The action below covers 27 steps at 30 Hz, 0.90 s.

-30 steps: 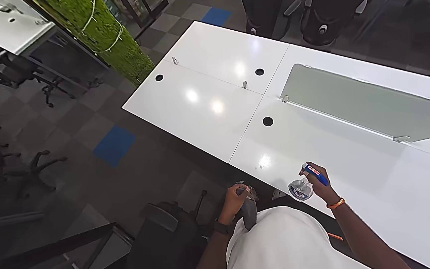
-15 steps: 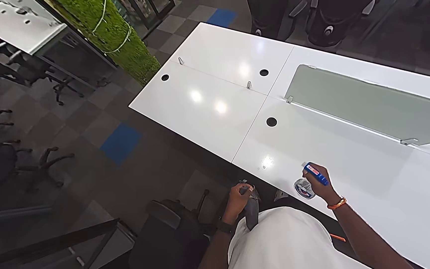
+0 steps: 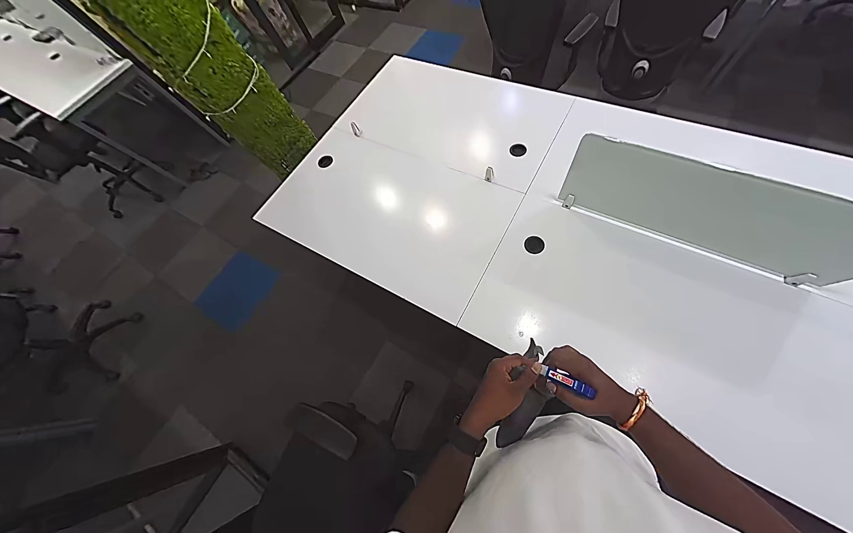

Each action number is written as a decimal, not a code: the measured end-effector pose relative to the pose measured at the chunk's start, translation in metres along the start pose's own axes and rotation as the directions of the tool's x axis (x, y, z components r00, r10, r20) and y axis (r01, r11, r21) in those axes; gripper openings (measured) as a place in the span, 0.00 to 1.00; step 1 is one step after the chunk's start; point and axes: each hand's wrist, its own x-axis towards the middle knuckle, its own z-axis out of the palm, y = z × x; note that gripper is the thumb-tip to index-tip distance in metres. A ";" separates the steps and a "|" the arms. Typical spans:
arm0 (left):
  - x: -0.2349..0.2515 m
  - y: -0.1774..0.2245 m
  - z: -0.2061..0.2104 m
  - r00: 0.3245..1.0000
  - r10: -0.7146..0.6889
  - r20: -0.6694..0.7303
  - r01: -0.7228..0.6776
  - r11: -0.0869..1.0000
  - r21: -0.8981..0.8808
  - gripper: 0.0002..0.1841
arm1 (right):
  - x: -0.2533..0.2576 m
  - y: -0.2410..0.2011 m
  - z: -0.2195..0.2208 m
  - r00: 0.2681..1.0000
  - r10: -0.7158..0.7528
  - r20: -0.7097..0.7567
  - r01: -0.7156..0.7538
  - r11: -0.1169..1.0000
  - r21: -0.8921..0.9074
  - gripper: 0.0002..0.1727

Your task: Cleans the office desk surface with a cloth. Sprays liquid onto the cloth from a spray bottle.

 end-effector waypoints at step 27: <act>0.010 0.017 -0.002 0.920 0.380 0.099 -0.392 0.901 0.184 0.18 | 0.017 -0.019 -0.002 0.999 -0.009 -0.050 0.025 0.945 0.327 0.16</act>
